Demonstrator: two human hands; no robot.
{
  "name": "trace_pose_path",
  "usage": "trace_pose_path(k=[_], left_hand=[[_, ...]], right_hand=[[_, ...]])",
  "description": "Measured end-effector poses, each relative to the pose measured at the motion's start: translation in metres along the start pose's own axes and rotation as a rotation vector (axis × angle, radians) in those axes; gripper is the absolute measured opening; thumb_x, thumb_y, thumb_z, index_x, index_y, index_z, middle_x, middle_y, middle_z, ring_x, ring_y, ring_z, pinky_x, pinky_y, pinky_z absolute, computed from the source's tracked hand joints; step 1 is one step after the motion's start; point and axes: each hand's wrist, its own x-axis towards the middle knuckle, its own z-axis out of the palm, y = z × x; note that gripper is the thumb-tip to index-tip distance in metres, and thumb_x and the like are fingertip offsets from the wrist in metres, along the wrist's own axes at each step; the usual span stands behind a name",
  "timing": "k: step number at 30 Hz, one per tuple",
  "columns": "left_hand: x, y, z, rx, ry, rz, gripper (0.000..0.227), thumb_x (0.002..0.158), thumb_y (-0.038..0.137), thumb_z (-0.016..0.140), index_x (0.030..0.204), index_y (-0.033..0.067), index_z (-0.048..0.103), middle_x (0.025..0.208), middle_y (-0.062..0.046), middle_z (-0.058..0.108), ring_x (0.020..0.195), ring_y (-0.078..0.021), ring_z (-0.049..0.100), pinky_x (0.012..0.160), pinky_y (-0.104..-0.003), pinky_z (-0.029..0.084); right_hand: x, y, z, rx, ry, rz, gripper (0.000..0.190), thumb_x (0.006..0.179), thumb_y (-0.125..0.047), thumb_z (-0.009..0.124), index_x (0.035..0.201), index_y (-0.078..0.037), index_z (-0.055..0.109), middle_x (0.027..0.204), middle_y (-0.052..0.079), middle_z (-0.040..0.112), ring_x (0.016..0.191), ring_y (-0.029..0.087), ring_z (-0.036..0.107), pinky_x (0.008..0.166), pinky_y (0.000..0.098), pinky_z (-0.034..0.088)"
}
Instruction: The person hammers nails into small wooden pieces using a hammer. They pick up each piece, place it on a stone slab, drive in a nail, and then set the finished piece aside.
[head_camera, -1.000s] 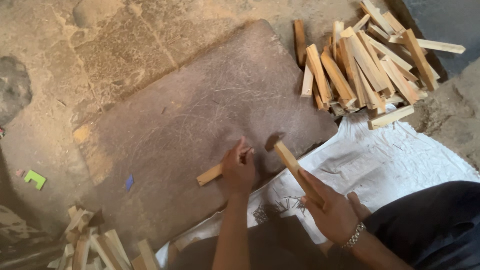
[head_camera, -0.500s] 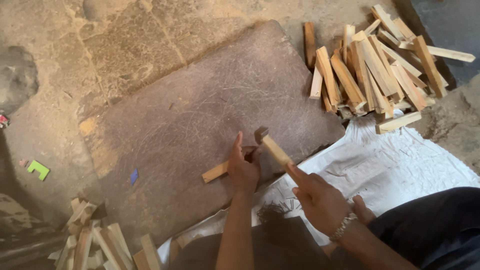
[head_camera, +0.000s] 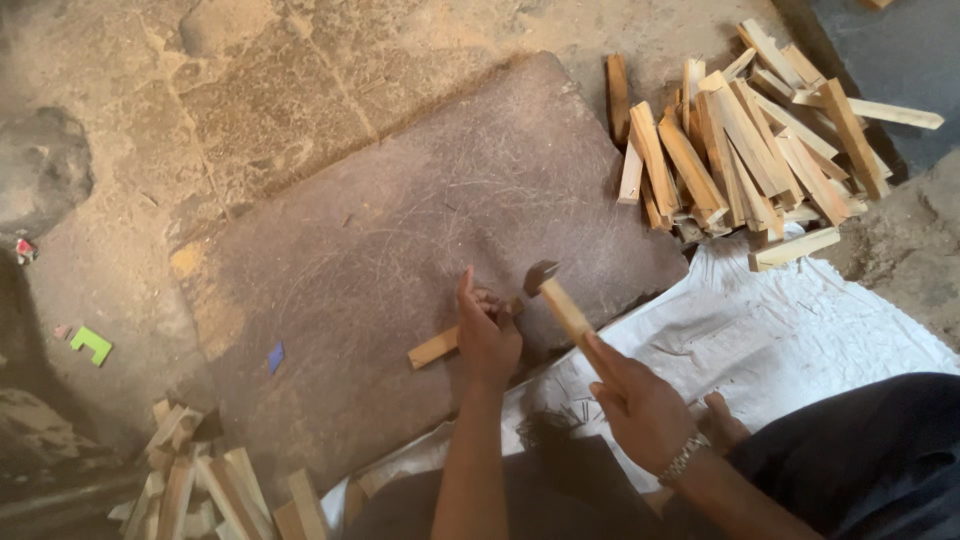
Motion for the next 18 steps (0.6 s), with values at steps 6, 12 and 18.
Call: trace_pose_path(k=[6, 12, 18], left_hand=[[0.007, -0.01, -0.003, 0.024, -0.035, 0.174, 0.059, 0.091, -0.007, 0.057, 0.148, 0.0053, 0.044, 0.107, -0.009, 0.066, 0.097, -0.0214, 0.067, 0.088, -0.034, 0.055], [0.002, 0.004, -0.051, 0.52, -0.211, -0.001, 0.041, 0.083, 0.013, 0.068, 0.122, 0.0054, 0.061, 0.108, -0.016, 0.067, 0.102, -0.033, 0.065, 0.086, -0.047, 0.052], [0.007, 0.0, -0.062, 0.941, -0.29, 0.181, 0.018, 0.092, 0.017, 0.058, 0.103, 0.0072, 0.069, 0.101, -0.017, 0.069, 0.095, -0.0368, 0.066, 0.083, -0.05, 0.053]], right_hand=[[-0.039, 0.015, -0.006, 0.5, -0.022, 0.321, 0.07, 0.093, -0.017, 0.071, 0.158, -0.024, 0.045, 0.089, 0.015, 0.061, 0.063, 0.02, 0.053, 0.053, 0.0354, 0.045], [-0.035, 0.046, -0.001, 0.98, -0.195, 0.828, 0.074, 0.09, -0.013, 0.067, 0.155, -0.03, 0.038, 0.081, 0.009, 0.064, 0.046, 0.015, 0.051, 0.035, 0.0328, 0.041], [-0.031, 0.06, 0.027, 0.971, -0.246, 0.822, 0.076, 0.091, -0.018, 0.068, 0.159, -0.033, 0.037, 0.069, 0.01, 0.056, 0.044, 0.017, 0.05, 0.037, 0.0323, 0.042]])
